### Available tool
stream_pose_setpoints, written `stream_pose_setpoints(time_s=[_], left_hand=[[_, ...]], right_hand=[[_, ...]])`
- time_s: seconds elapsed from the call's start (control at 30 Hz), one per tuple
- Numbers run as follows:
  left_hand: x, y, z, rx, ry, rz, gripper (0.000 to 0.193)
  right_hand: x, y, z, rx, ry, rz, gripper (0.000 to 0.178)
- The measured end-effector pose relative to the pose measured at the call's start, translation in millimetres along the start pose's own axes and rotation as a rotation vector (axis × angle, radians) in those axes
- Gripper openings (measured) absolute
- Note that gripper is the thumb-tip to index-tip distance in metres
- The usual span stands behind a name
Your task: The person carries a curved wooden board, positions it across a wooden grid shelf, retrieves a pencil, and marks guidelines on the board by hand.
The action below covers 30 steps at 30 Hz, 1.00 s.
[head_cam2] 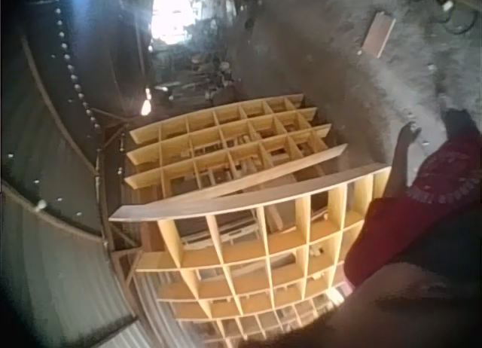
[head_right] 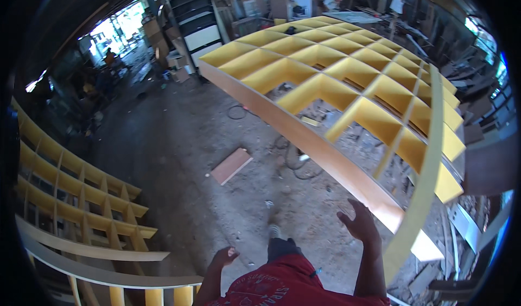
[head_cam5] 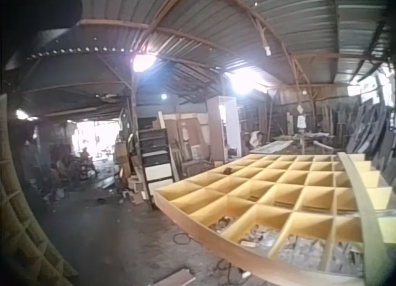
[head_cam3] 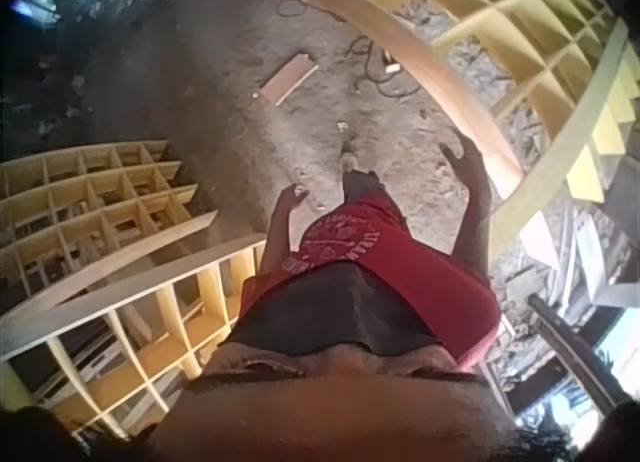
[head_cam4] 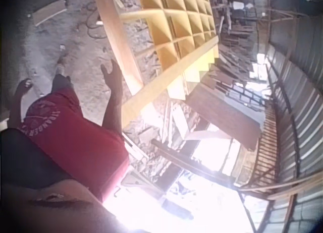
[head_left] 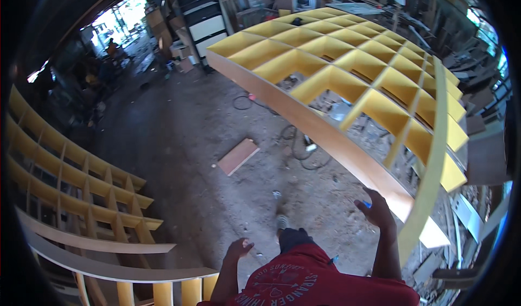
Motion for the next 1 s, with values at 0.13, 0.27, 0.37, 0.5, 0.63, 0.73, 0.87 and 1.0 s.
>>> stream_pose_setpoints(time_s=[0.13, 0.27, 0.37, 0.5, 0.63, 0.73, 0.87, 1.0], left_hand=[[-10.3, 19.8, 165.2, -0.402, -0.125, 0.112, 0.087], [-60.9, 50.4, 209.0, -0.73, 0.037, 0.166, 0.093], [-92.2, 32.7, 216.2, -0.861, 0.318, 0.092, 0.089], [-125.3, -60.8, 194.8, -0.814, 0.503, 0.063, 0.084], [-179.6, -194.0, 185.1, -0.686, 0.476, 0.14, 0.079], [-268.3, -313.3, 201.2, -0.578, 0.339, 0.179, 0.076], [-449.5, -501.5, 226.7, -0.387, 0.055, 0.067, 0.071], [-670.4, -669.6, 123.0, -0.122, 0.4, -0.273, 0.062]], right_hand=[[58.1, -144.7, 116.5, -0.167, 0.004, 0.259, 0.075], [92.6, -266.7, 241.1, -0.373, 0.088, 0.296, 0.067], [115.0, -344.3, 336.6, -0.468, -0.048, 0.278, 0.064], [142.3, -442.5, 433.1, -0.669, -0.099, 0.068, 0.058], [159.2, -548.7, 480.2, -0.606, -0.072, -0.232, 0.058], [184.4, -623.9, 494.9, -0.516, -0.069, -0.227, 0.058], [202.7, -694.5, 581.2, -0.537, -0.076, -0.189, 0.053], [238.4, -762.9, 668.7, -0.523, -0.126, -0.128, 0.05]])
Point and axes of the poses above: each hand's wrist, its own y-axis away from the middle knuckle, its own x-axis out of the palm, z = x × y, the point moved 9 cm from there along -y, towards the middle knuckle, and after that the axes turned 3 degrees about -x, right-handed, at the moved point
